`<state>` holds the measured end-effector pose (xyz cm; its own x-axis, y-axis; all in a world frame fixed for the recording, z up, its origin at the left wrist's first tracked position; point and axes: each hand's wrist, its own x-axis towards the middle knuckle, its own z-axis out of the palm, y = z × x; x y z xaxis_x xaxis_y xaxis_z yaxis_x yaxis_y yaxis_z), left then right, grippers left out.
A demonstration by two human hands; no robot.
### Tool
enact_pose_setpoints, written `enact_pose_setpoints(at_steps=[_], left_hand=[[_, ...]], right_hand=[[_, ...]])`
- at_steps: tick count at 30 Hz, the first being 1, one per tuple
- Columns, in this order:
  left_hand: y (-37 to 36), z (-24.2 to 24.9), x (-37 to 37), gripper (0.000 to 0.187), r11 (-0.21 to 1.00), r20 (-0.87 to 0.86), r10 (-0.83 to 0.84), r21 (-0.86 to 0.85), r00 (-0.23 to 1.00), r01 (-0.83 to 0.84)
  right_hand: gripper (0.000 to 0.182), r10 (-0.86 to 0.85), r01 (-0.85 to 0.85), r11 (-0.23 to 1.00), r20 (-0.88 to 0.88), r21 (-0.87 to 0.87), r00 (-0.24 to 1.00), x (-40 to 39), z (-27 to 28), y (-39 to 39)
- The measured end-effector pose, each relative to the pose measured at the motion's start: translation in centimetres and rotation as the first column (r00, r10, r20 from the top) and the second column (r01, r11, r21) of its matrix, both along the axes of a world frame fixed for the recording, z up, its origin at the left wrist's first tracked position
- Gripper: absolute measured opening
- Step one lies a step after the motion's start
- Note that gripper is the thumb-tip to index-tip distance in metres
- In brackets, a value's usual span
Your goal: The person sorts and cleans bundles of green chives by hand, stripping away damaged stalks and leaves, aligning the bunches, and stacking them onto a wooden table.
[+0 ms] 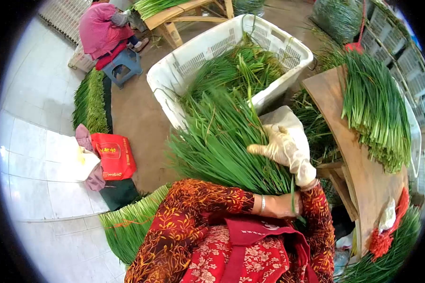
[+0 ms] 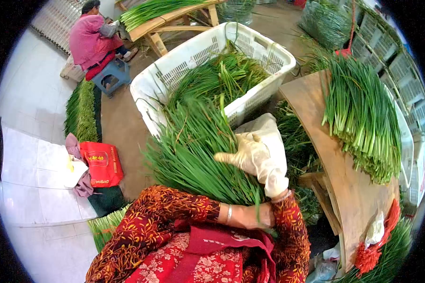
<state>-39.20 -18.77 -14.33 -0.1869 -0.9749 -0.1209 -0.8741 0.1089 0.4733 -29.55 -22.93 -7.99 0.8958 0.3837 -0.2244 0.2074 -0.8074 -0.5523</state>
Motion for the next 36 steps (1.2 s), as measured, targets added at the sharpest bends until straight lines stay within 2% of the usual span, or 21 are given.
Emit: enact_pose_setpoints(at_steps=[2, 4, 5, 7, 9, 11, 12, 13, 14, 16, 18, 19, 21, 22, 23, 25, 26, 28, 30, 32, 36], left_hand=[[-0.5, -8.2, -2.0, 0.036, 0.933, 0.124, 0.091, -0.357, 0.988, -0.041], [-0.2, -9.9, -3.1, 0.033, 0.799, -0.116, 0.012, -0.596, 0.993, -0.079], [2.4, 2.3, -0.4, 0.032, 0.996, 0.062, -0.083, 0.02, 0.995, 0.082], [5.0, 3.1, 0.0, 0.035, 0.869, -0.005, -0.013, -0.495, 1.0, 0.009], [8.2, 6.6, 1.7, 0.03, 0.794, 0.149, -0.022, -0.598, 0.989, 0.107], [12.1, 12.2, 4.3, 0.024, 0.941, -0.27, 0.129, -0.271, 0.954, -0.204], [14.8, 13.2, 5.4, 0.028, 0.93, -0.277, 0.329, -0.069, 0.903, -0.36], [17.1, 14.6, 6.5, 0.03, 0.844, -0.223, 0.514, 0.306, 0.828, -0.441], [19.2, 14.6, 6.8, 0.039, 0.636, -0.142, 0.679, 0.603, 0.72, -0.481], [21.9, 12.5, 6.2, 0.05, 0.542, -0.083, 0.707, 0.702, 0.703, -0.462], [23.5, 9.1, 4.3, 0.062, 0.294, 0.057, 0.646, 0.902, 0.761, -0.316], [24.1, 7.4, 2.9, 0.062, 0.29, 0.061, 0.648, 0.902, 0.759, -0.32], [23.8, 4.4, 0.8, 0.075, 0.47, -0.222, 0.853, 0.72, 0.472, -0.511], [23.2, 4.1, 0.6, 0.075, 0.479, -0.22, 0.846, 0.714, 0.486, -0.511], [22.4, 3.7, 0.6, 0.078, 0.436, -0.406, 0.895, 0.709, 0.186, -0.554], [20.9, 1.6, 0.3, 0.088, 0.32, -0.61, 0.705, 0.728, -0.361, -0.606], [20.4, -0.1, 0.4, 0.088, 0.334, -0.621, 0.705, 0.717, -0.343, -0.612], [18.4, 0.5, 1.1, 0.084, 0.03, -0.547, 0.515, 0.781, -0.66, -0.624], [17.8, 1.7, 1.4, 0.082, 0.196, -0.638, 0.508, 0.739, -0.578, -0.644], [18.4, -1.0, 1.9, 0.075, 0.166, -0.622, 0.564, 0.73, -0.544, -0.663], [16.1, 6.4, 1.3, 0.064, 0.12, -0.591, 0.762, 0.531, -0.265, -0.839]], right_hand=[[0.084, -0.041, 0.041, 0.995, -0.006, -0.087, 0.999, -0.3, -1.3, 0.1], [0.081, -0.029, 0.025, 0.994, -0.036, -0.108, 0.999, -0.1, -1.9, -0.1], [0.077, -0.019, 0.019, 0.997, -0.001, -0.07, 1.0, 0.2, -3.4, -0.4], [0.073, -0.054, 0.064, 0.993, 0.098, -0.095, 0.994, -0.1, -5.1, -0.4], [0.07, -0.082, 0.094, 0.989, 0.106, -0.114, 0.991, -0.3, -5.1, -0.6], [0.077, -0.094, 0.094, 0.996, 0.138, 0.003, 0.986, -0.5, -5.0, -0.8], [0.078, -0.087, 0.085, 0.996, 0.092, 0.031, 0.992, -0.5, -4.1, -0.8], [0.079, -0.109, 0.118, 0.991, 0.116, -0.069, 0.987, -0.3, -5.1, -0.9], [0.079, -0.105, 0.113, 0.992, 0.118, -0.062, 0.987, -0.6, -4.8, -0.9], [0.082, -0.139, 0.147, 0.987, 0.112, -0.07, 0.984, -1.0, -3.9, -0.8], [0.086, -0.135, 0.133, 0.991, 0.057, 0.024, 0.989, -1.0, -4.0, -0.9], [0.087, -0.147, 0.148, 0.989, 0.063, -0.012, 0.987, -1.2, -3.5, -0.8], [0.087, -0.195, 0.201, 0.978, 0.107, -0.05, 0.975, -1.8, -3.5, -0.9], [0.087, -0.207, 0.214, 0.975, 0.116, -0.051, 0.971, -2.0, -3.9, -0.9], [0.086, -0.191, 0.197, 0.98, 0.166, -0.014, 0.967, -2.1, -4.2, -1.1], [0.081, -0.217, 0.215, 0.976, 0.242, 0.037, 0.946, -2.8, -3.4, -1.0], [0.074, -0.203, 0.189, 0.977, 0.164, 0.098, 0.965, -3.0, -2.1, -1.2], [0.073, -0.195, 0.179, 0.967, 0.077, 0.183, 0.978, -3.5, -1.2, -1.0], [0.065, -0.104, 0.057, 0.943, 0.129, 0.327, 0.986, -3.8, -2.3, -1.2], [0.065, -0.098, 0.067, 0.967, 0.113, 0.248, 0.989, -4.5, -2.2, -1.1], [0.073, -0.029, 0.02, 0.944, 0.021, 0.33, 0.999, -5.3, -0.4, -1.9]])
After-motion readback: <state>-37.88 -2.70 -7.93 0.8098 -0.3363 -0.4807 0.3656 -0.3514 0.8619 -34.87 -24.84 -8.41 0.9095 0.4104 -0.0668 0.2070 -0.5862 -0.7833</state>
